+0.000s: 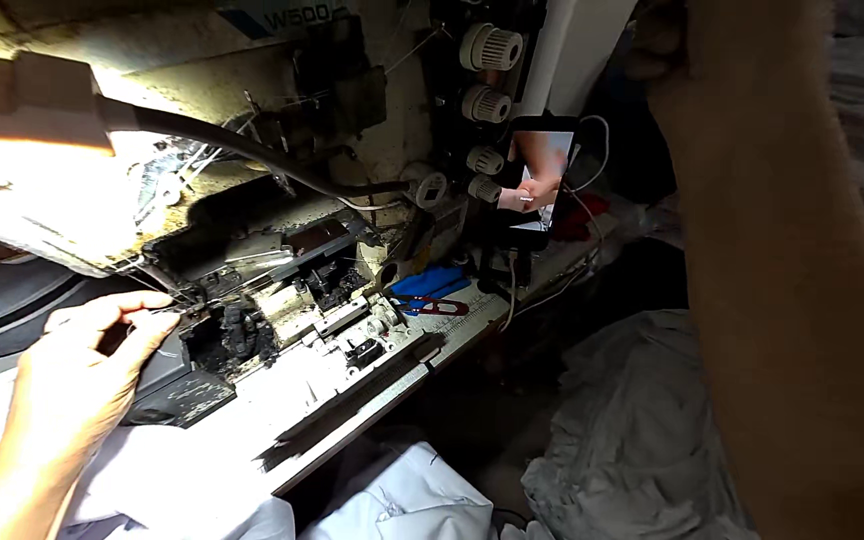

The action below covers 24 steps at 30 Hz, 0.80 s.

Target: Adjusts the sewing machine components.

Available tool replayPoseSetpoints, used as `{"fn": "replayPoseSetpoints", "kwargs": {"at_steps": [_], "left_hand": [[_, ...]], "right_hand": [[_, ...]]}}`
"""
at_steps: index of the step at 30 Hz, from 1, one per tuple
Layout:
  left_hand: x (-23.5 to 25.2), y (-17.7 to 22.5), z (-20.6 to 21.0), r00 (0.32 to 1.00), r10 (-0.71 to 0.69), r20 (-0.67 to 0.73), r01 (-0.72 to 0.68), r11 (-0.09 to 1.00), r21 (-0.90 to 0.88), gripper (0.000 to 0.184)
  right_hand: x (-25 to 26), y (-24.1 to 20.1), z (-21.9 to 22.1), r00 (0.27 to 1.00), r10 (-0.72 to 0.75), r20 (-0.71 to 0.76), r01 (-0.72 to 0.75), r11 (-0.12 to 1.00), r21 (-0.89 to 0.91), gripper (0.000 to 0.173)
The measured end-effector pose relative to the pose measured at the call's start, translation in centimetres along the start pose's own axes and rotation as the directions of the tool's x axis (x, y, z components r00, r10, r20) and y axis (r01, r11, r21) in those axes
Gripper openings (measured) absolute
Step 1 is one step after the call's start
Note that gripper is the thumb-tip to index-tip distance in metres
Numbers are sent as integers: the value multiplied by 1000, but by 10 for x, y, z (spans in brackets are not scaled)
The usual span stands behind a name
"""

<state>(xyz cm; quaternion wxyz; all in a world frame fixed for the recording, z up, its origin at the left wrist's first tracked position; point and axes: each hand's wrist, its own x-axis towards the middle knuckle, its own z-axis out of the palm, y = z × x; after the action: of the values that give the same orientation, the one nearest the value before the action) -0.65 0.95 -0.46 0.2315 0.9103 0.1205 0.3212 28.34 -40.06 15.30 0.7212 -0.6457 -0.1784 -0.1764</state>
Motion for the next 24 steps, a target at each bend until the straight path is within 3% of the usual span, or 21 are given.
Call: {"fn": "replayPoseSetpoints", "kwargs": {"at_steps": [2, 4, 7, 9, 11, 14, 17, 20, 24], "left_hand": [[-1, 6, 0, 1000, 15, -13, -14, 999, 51, 35], [-1, 10, -1, 1000, 1, -16, 1, 995, 98, 35], [1, 17, -2, 1000, -29, -5, 29, 992, 120, 34], [5, 14, -1, 1000, -14, 8, 13, 989, 146, 42], [7, 8, -1, 1000, 9, 27, -13, 988, 154, 47], [9, 3, 0, 998, 19, 59, -28, 989, 147, 49], [9, 11, -2, 997, 3, 79, -15, 988, 151, 47], [9, 8, 0, 999, -6, 48, 1, 994, 111, 45], [8, 10, 4, 1000, 22, -5, -22, 995, -101, 27]], "right_hand": [[-34, -9, 0, 997, -38, 66, 35, 999, 39, 31], [-71, -13, 2, 964, -67, 257, 70, 998, -2, 23], [-124, 1, 13, 799, -63, 597, 158, 981, -108, 14], [-153, 22, 25, 650, 10, 760, 173, 972, -161, 14], [-175, 41, 39, 506, 99, 857, 140, 971, -195, 22], [-192, 60, 50, 376, 125, 918, 99, 980, -174, 30], [-201, 69, 52, 347, 134, 928, 75, 983, -169, 33], [-204, 76, 51, 367, 161, 916, 50, 980, -192, 38], [-201, 75, 49, 386, 194, 902, 7, 977, -213, 42]]}}
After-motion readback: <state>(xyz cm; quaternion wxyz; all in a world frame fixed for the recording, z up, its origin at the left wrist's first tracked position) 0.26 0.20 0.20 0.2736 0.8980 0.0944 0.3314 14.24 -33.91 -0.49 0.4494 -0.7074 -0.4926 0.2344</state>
